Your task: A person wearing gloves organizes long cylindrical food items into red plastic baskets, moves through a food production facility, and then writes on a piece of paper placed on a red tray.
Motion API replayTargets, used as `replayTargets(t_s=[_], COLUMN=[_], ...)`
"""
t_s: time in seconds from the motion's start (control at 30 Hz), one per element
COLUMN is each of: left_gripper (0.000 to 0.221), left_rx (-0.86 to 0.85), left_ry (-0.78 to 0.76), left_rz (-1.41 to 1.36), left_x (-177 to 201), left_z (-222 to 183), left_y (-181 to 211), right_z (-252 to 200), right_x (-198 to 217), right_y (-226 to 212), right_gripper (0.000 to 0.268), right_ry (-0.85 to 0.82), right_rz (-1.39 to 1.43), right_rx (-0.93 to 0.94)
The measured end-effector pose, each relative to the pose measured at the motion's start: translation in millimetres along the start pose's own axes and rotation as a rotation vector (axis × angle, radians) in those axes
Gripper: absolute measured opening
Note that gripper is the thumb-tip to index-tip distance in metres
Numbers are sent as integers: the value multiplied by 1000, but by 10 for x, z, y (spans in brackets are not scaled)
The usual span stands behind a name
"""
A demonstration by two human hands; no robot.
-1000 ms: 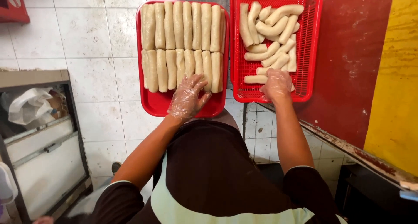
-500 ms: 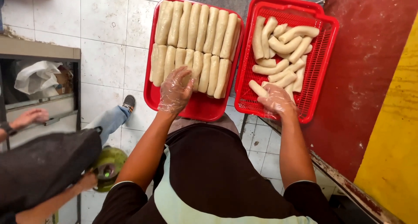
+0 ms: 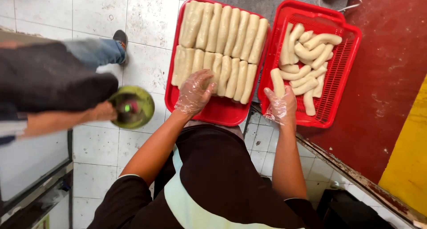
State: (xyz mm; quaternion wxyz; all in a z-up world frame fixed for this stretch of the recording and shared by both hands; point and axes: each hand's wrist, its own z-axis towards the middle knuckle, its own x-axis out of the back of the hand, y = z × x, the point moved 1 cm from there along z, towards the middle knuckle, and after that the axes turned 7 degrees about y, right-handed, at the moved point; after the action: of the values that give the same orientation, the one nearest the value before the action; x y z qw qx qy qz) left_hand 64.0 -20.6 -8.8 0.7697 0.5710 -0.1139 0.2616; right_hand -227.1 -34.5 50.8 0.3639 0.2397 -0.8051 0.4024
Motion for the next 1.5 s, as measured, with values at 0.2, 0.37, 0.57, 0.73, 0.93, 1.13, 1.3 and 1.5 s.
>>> replayTargets(t_s=[0.2,0.37,0.57,0.73,0.93,1.13,1.3,1.5], left_gripper=[24,38,49,53,45,45,45,45], left_rx=[-31,-77,-147,-223,-251,-284,-307,-329], left_ry=[-20,-102,-247,-314,-356,-405,-479,-468], left_rz=[-19,92,294,340,426,426,436,409], left_x=[288,526,325,228,190,207,79,-52], left_z=[51,360,710,838,870,931,952,986], left_y=[-233,-452,-712,-709,-660,-523,-416,-322], right_z=[-196,6,230,40,-18,-12,5,-38], right_x=[-478,-725,-918,-817,-804,-816,-842,-798], right_y=[-263,119,391,103,-26,29,79,11], right_gripper=[50,45,46,42,41,41,42,42], right_ry=[370,746,908,910,919,908,922,897], right_rz=[-58,70,-132,-118,-61,-54,-39,-58], right_rx=[-95,-38,-112,-51,-36,-59,-53,-58])
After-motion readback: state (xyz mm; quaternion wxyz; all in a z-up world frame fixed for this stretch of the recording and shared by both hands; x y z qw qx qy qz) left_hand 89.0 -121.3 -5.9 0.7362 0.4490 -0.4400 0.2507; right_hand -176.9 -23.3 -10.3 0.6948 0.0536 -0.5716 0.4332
